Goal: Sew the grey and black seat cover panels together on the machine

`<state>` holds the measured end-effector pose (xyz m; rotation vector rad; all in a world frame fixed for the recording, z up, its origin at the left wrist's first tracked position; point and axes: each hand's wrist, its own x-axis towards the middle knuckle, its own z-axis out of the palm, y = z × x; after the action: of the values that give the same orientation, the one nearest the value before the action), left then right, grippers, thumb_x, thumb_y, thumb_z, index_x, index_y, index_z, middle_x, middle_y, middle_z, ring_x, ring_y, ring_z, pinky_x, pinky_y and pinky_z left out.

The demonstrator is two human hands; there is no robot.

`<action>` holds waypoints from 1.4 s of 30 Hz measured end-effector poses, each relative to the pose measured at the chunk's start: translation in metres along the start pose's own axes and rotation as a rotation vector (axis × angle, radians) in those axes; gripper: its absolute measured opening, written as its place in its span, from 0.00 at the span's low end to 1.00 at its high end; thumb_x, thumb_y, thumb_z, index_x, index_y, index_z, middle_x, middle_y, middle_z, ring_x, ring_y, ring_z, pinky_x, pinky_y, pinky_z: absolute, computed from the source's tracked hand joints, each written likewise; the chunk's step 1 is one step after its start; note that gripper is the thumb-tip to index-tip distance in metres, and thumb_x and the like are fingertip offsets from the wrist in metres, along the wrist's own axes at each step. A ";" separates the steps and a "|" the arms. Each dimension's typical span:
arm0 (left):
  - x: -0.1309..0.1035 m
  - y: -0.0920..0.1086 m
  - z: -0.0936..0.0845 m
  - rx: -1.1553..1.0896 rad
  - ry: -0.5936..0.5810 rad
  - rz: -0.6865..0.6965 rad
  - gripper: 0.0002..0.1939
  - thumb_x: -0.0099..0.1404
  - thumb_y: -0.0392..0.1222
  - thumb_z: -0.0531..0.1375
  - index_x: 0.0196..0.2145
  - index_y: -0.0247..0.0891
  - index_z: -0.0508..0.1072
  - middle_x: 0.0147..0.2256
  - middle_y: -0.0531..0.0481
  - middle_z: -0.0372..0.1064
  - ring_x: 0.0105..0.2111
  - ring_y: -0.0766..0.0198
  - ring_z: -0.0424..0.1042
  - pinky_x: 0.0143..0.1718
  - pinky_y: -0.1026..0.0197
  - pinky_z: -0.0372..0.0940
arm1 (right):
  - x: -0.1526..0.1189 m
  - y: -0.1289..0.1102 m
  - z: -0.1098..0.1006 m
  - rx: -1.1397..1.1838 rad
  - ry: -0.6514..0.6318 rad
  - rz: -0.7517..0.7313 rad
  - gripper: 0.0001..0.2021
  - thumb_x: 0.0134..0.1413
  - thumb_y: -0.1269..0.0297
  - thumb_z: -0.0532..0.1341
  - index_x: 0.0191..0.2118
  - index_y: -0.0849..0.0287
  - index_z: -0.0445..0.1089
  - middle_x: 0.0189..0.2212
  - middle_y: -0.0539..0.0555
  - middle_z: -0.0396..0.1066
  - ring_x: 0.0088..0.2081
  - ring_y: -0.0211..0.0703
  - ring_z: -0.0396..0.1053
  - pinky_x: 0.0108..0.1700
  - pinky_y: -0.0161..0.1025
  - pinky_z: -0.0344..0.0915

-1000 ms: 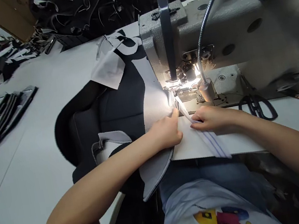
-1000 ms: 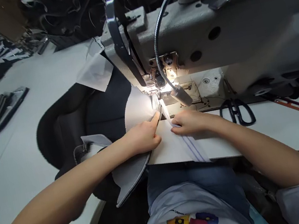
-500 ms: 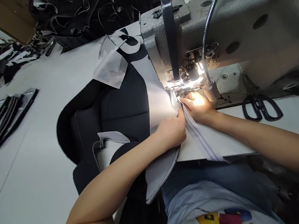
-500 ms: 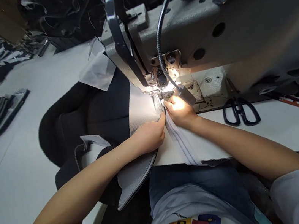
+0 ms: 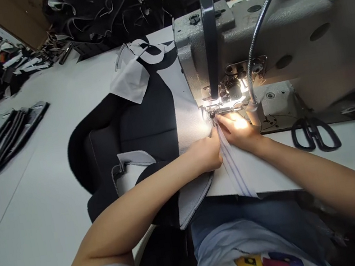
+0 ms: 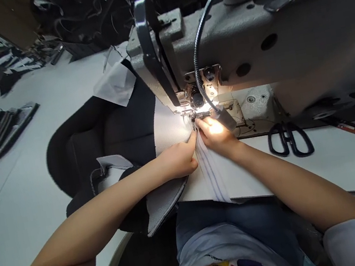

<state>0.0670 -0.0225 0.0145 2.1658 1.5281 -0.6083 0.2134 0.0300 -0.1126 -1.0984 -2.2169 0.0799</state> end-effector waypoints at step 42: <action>-0.044 0.017 0.040 0.291 0.179 0.040 0.25 0.71 0.30 0.43 0.65 0.25 0.55 0.41 0.37 0.70 0.39 0.55 0.76 0.34 0.58 0.71 | 0.000 -0.011 -0.023 -0.161 -0.063 0.083 0.13 0.61 0.69 0.53 0.44 0.62 0.74 0.33 0.60 0.70 0.41 0.54 0.66 0.48 0.48 0.61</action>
<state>0.0655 -0.0846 0.0086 2.5224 1.5630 -0.6750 0.2193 0.0184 -0.0908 -1.2920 -2.2642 -0.0296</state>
